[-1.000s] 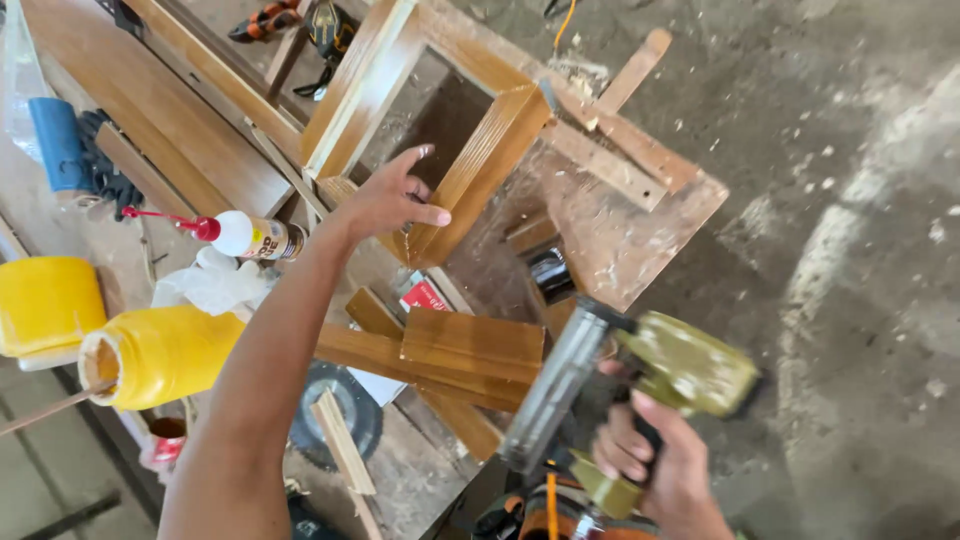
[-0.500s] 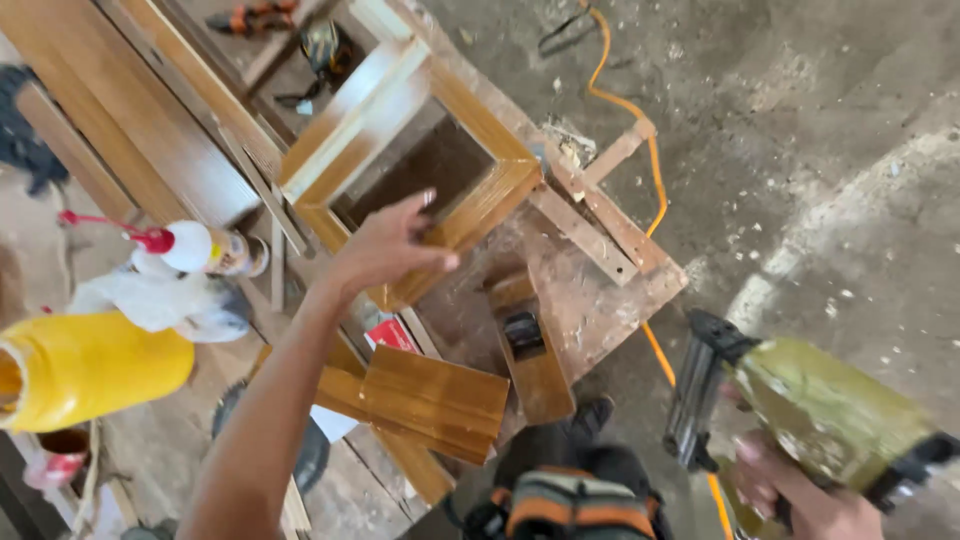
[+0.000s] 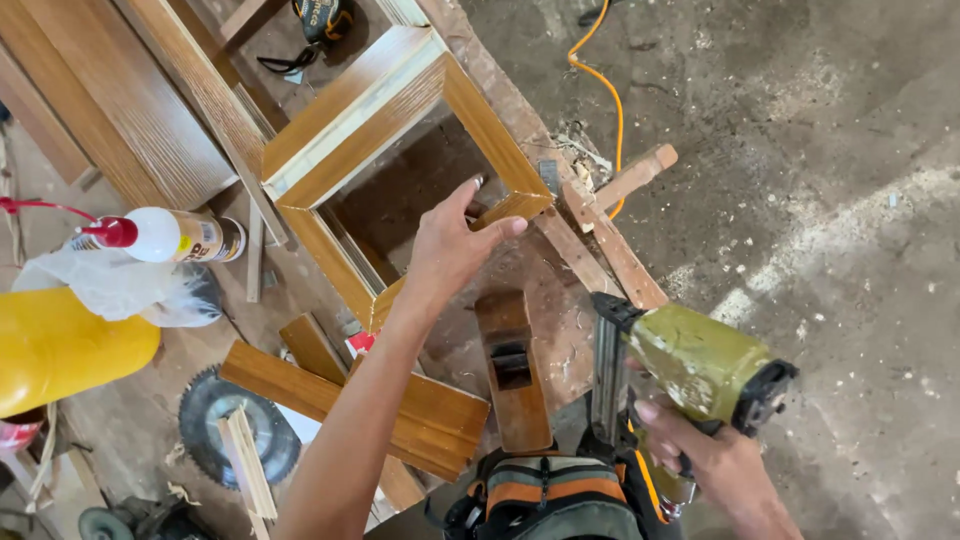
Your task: Applying wood glue to trim strips and securing them to a wooden frame using a pneumatic nail gun.
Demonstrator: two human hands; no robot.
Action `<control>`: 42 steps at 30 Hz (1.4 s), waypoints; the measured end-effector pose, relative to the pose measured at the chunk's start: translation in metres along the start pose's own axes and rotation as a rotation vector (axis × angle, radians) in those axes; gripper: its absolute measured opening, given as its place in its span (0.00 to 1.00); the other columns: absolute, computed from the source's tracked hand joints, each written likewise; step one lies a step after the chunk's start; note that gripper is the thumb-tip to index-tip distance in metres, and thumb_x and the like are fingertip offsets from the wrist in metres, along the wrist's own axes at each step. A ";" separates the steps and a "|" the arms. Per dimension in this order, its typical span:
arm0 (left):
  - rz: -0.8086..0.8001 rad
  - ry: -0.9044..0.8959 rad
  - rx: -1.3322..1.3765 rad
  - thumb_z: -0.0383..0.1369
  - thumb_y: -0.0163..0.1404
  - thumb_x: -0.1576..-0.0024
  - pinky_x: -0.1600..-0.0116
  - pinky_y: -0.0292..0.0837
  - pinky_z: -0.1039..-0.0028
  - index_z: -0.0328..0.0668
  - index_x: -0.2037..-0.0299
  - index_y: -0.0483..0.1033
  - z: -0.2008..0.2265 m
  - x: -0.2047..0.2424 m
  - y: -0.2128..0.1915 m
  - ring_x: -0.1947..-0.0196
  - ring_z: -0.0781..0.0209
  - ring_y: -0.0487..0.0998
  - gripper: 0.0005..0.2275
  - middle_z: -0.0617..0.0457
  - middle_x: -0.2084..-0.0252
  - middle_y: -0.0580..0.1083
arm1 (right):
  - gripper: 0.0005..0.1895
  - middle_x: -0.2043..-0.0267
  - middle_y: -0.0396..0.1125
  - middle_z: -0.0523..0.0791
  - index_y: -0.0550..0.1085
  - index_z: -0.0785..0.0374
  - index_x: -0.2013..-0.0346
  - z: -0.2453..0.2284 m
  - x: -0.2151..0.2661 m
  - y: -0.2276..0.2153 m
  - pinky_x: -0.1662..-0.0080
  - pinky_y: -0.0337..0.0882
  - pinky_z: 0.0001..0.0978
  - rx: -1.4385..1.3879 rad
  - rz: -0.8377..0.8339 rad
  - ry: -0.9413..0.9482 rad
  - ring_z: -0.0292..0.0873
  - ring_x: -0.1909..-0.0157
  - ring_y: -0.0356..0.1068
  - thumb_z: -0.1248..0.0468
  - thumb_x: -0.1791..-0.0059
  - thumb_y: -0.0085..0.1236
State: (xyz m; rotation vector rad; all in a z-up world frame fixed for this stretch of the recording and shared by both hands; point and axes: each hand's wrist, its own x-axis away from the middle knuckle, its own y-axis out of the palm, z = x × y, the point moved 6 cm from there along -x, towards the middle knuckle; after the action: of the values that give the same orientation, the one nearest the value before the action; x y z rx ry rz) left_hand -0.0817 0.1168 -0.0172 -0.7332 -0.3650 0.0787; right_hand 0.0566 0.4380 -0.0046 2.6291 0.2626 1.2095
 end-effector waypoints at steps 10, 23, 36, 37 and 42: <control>0.064 -0.183 0.026 0.53 0.65 0.56 0.49 0.73 0.58 0.41 0.30 0.59 0.022 0.006 -0.003 0.54 0.45 0.80 0.45 0.40 0.53 0.78 | 0.11 0.84 0.58 0.42 0.76 0.65 0.55 0.003 -0.042 -0.051 0.76 0.57 0.34 0.300 -0.089 0.161 0.38 0.82 0.57 0.65 0.50 0.65; 0.075 -0.185 -0.014 0.55 0.63 0.56 0.55 0.74 0.57 0.43 0.33 0.64 0.024 0.004 -0.005 0.62 0.46 0.81 0.42 0.43 0.60 0.79 | 0.10 0.85 0.60 0.41 0.75 0.64 0.63 -0.072 -0.067 -0.014 0.79 0.57 0.32 0.357 -0.077 0.125 0.37 0.84 0.58 0.63 0.56 0.63; 0.306 0.180 -0.122 0.61 0.57 0.46 0.58 0.69 0.58 0.36 0.27 0.59 0.004 0.023 0.011 0.67 0.49 0.76 0.44 0.46 0.70 0.74 | 0.10 0.80 0.67 0.42 0.73 0.66 0.66 -0.172 -0.061 0.048 0.77 0.70 0.33 0.763 -0.089 -0.224 0.37 0.80 0.67 0.62 0.51 0.61; 0.356 0.195 -0.176 0.63 0.56 0.47 0.60 0.67 0.61 0.34 0.28 0.57 0.010 0.027 0.011 0.69 0.52 0.74 0.47 0.48 0.71 0.74 | 0.10 0.79 0.66 0.42 0.73 0.66 0.66 -0.173 -0.060 0.051 0.76 0.70 0.32 0.770 -0.092 -0.231 0.37 0.79 0.67 0.62 0.50 0.61; 0.539 0.206 -0.308 0.66 0.54 0.48 0.61 0.62 0.66 0.30 0.27 0.53 0.018 0.035 0.019 0.71 0.57 0.70 0.51 0.50 0.70 0.75 | 0.10 0.77 0.65 0.41 0.72 0.65 0.64 -0.177 -0.060 0.060 0.76 0.69 0.31 0.737 -0.138 -0.238 0.36 0.79 0.66 0.62 0.50 0.61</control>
State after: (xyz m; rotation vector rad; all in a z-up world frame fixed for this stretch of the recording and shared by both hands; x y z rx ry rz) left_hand -0.0544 0.1495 -0.0072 -1.1213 0.0286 0.4596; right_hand -0.1133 0.3896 0.0812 3.2445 0.9875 0.8424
